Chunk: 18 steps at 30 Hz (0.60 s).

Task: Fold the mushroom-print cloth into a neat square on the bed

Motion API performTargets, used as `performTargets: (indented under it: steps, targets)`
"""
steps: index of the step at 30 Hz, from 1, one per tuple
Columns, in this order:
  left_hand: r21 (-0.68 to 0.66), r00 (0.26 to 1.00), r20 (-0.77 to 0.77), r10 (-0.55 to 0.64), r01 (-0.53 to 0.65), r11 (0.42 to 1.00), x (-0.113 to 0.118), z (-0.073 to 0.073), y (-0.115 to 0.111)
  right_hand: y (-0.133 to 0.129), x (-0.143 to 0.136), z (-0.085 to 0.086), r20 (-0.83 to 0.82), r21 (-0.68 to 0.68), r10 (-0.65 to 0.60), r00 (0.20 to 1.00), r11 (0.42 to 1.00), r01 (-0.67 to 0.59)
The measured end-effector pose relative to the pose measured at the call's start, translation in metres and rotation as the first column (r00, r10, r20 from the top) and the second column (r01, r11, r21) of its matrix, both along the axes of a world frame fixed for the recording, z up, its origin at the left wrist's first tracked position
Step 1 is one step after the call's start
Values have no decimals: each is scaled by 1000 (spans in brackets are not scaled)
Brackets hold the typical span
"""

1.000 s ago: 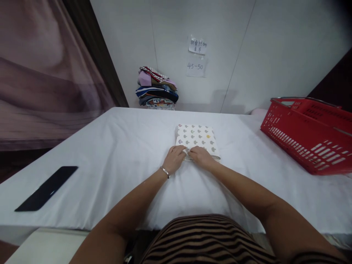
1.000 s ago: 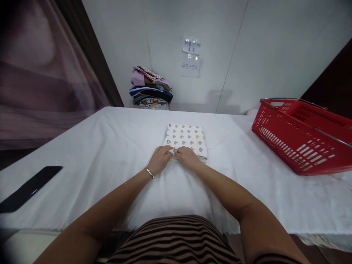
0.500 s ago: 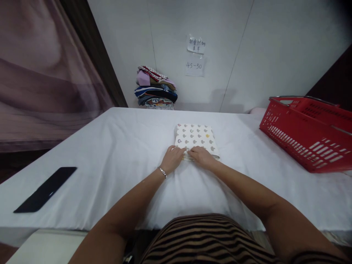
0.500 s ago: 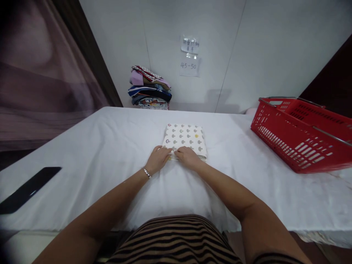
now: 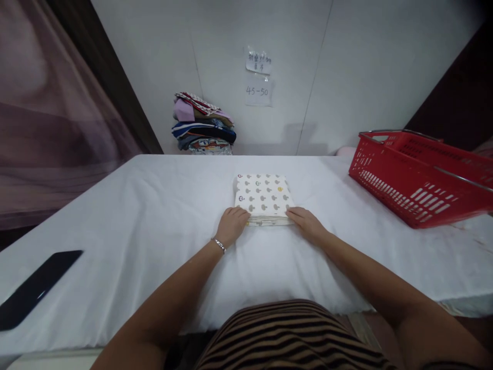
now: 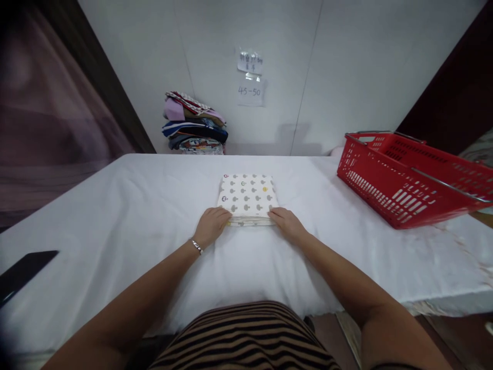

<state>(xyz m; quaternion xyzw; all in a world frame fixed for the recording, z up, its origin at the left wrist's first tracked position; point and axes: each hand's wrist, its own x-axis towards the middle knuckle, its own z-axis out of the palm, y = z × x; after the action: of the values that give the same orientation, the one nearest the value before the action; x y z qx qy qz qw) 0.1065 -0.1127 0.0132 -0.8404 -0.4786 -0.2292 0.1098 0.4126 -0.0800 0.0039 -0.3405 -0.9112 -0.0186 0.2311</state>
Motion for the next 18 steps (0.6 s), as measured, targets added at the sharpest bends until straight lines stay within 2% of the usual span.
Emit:
performTargets:
  steps: [4,8,12,18]
  targets:
    - [-4,1000,-25,5,-5,1000,7,8,-5,-3,1,-2,-152,-41,14,988,999,-20]
    - [22,999,-29,-33,34,999,22,13,-5,-5,3,0,-215,-48,-49,975,998,40]
    - [-8,997,-63,-54,54,999,38,10,5,-2,7,0,-224,-101,-186,957,981,167]
    - [-114,1000,-16,-17,15,993,42,6,16,2,8,1,-193,-164,-184,964,974,153]
